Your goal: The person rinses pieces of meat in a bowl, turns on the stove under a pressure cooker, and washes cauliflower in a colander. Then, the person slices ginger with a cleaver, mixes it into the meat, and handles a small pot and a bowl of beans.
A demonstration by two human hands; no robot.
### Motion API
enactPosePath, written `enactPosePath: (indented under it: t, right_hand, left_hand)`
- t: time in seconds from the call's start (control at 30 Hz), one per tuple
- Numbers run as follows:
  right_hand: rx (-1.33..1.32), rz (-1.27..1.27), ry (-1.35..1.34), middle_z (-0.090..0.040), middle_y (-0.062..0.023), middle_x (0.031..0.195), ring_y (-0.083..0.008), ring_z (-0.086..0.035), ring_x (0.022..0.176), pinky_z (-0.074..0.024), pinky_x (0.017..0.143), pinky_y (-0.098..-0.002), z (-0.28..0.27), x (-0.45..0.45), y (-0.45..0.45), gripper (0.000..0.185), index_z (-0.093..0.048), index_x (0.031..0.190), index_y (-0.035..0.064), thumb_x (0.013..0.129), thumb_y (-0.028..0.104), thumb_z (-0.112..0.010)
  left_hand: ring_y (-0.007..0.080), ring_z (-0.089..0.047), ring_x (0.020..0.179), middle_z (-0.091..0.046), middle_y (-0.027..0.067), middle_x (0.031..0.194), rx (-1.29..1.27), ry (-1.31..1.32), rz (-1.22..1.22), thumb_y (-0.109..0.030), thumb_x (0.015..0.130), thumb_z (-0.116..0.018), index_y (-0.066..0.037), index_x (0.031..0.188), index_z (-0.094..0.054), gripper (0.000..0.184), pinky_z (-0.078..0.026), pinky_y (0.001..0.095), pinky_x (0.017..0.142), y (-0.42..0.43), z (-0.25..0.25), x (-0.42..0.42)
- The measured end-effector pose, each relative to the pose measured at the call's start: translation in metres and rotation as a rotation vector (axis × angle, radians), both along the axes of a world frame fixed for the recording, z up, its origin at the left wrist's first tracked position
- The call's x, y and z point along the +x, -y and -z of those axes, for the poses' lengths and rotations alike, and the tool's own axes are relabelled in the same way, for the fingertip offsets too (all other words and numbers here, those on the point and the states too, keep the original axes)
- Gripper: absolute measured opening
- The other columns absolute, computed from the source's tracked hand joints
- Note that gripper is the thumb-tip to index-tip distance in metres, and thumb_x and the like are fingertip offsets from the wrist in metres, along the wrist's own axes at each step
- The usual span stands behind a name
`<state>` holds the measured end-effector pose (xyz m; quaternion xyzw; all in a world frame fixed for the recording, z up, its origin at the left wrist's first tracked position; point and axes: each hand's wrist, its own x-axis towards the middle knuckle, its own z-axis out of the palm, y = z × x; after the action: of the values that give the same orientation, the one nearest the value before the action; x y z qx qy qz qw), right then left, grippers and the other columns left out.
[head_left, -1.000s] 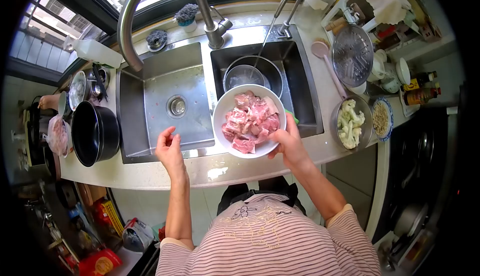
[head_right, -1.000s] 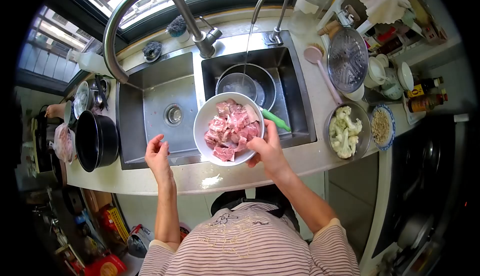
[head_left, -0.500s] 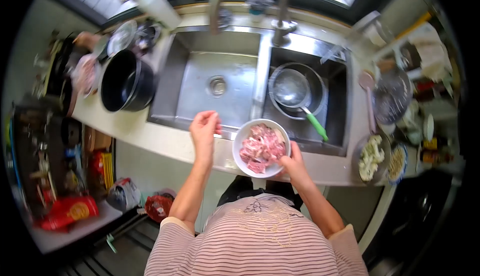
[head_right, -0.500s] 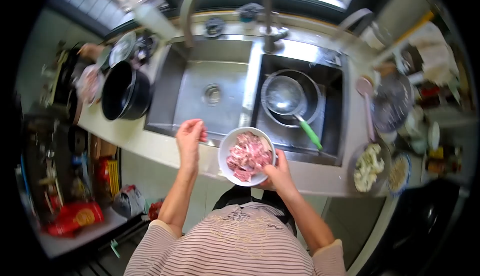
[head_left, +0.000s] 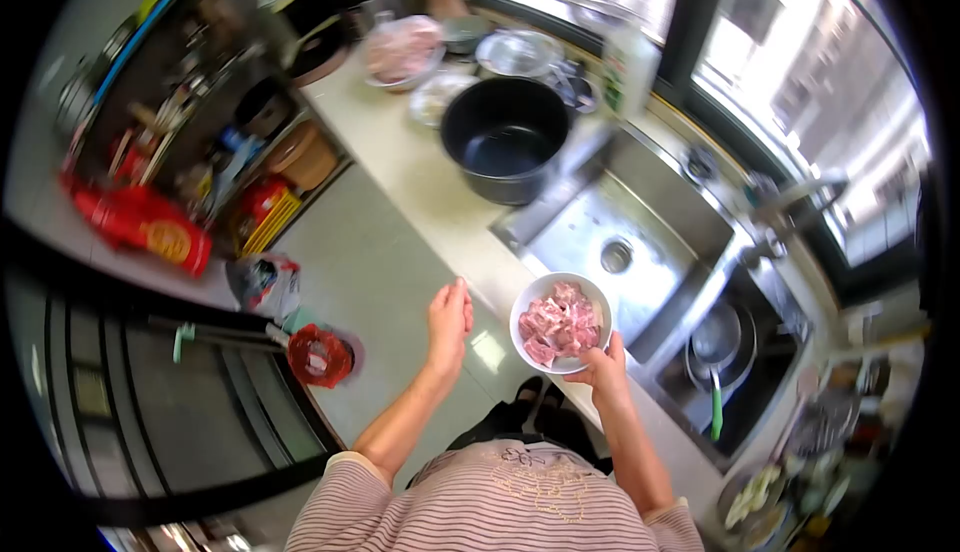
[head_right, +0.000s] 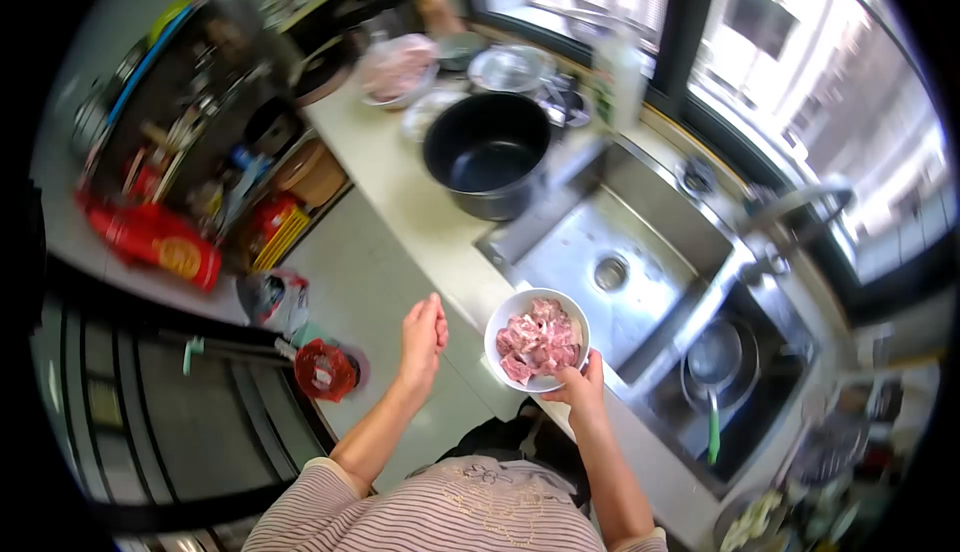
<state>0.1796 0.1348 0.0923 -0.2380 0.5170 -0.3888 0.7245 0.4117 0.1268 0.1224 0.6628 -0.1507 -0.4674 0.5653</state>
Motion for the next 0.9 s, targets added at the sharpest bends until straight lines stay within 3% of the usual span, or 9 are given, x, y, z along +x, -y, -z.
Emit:
enactPosePath:
  t: [0.13, 0.27, 0.3, 0.5, 0.73, 0.83, 0.9]
  right_hand:
    - [0.141, -0.116, 0.027, -0.056, -0.0185, 0.101, -0.0276, -0.065, 0.074, -0.0562, 0.049, -0.0325, -0.030, 0.065, 0.063, 0.047, -0.034, 0.115, 0.0026, 0.070, 0.005, -0.050]
    - [0.136, -0.144, 0.019, -0.057, -0.0189, 0.098, -0.0283, -0.065, 0.073, -0.0570, 0.049, -0.0339, -0.027, 0.130, 0.095, 0.048, -0.034, 0.116, 0.0029, 0.070, 0.005, -0.051]
    - [0.271, -0.100, -0.011, -0.057, -0.0190, 0.098, -0.0285, -0.065, 0.072, -0.0572, 0.049, -0.0341, -0.063, 0.168, 0.129, 0.049, -0.034, 0.116, 0.0030, 0.070, 0.006, -0.051]
    - [0.160, -0.020, -0.016, -0.058, -0.0209, 0.100, -0.0325, -0.065, 0.071, -0.0586, 0.051, -0.0370, -0.017, 0.264, 0.178, 0.051, -0.039, 0.119, -0.0018, 0.070, 0.007, -0.051]
    - [0.272, 0.150, -0.001, -0.059, -0.0175, 0.101, -0.0301, -0.066, 0.075, -0.0582, 0.051, -0.0338, 0.039, 0.353, 0.232, 0.053, -0.040, 0.123, 0.0030, 0.071, 0.010, -0.053]
    - [0.290, 0.251, -0.032, -0.058, -0.0154, 0.110, -0.0303, -0.065, 0.077, -0.0583, 0.056, -0.0351, 0.021, 0.379, 0.245, 0.043, -0.045, 0.119, 0.0035, 0.081, 0.020, -0.055]
    - [0.210, 0.437, 0.195, -0.059, -0.0113, 0.107, -0.0306, -0.064, 0.081, -0.0569, 0.063, -0.0392, 0.020, 0.398, 0.241, 0.037, -0.050, 0.114, 0.0054, 0.085, 0.027, -0.056]
  left_hand:
    - [0.0053, -0.035, 0.041, -0.042, -0.0036, 0.051, 0.138, 0.019, -0.101, -0.027, 0.092, -0.051, -0.008, 0.073, -0.049, 0.027, -0.024, 0.0212, 0.037, 0.009, -0.049, 0.057]
    - [0.0063, -0.039, 0.043, -0.045, -0.0023, 0.054, 0.117, 0.006, -0.177, -0.025, 0.092, -0.052, -0.007, 0.074, -0.050, 0.025, -0.028, 0.0214, 0.038, -0.003, -0.053, 0.110]
    - [0.0066, -0.040, 0.044, -0.045, -0.0019, 0.055, 0.252, -0.030, -0.176, -0.024, 0.092, -0.051, -0.007, 0.074, -0.050, 0.025, -0.029, 0.0215, 0.038, 0.037, -0.087, 0.149]
    - [0.0089, -0.046, 0.048, -0.050, 0.0007, 0.061, 0.209, -0.054, -0.284, -0.017, 0.090, -0.050, -0.005, 0.078, -0.052, 0.018, -0.036, 0.0229, 0.041, 0.030, -0.050, 0.257]
    - [0.0097, -0.050, 0.055, -0.054, 0.0027, 0.067, 0.255, -0.062, -0.253, -0.011, 0.087, -0.049, -0.003, 0.084, -0.054, 0.009, -0.040, 0.0232, 0.047, 0.053, -0.046, 0.413]
    - [0.0104, -0.051, 0.054, -0.054, 0.0025, 0.066, 0.261, -0.057, -0.269, -0.010, 0.085, -0.050, -0.004, 0.089, -0.055, 0.008, -0.040, 0.0233, 0.047, 0.080, -0.041, 0.470]
    - [0.0103, -0.051, 0.054, -0.054, 0.0025, 0.066, 0.233, -0.054, -0.273, -0.007, 0.083, -0.050, -0.003, 0.093, -0.055, 0.011, -0.041, 0.0234, 0.047, 0.099, -0.041, 0.501]
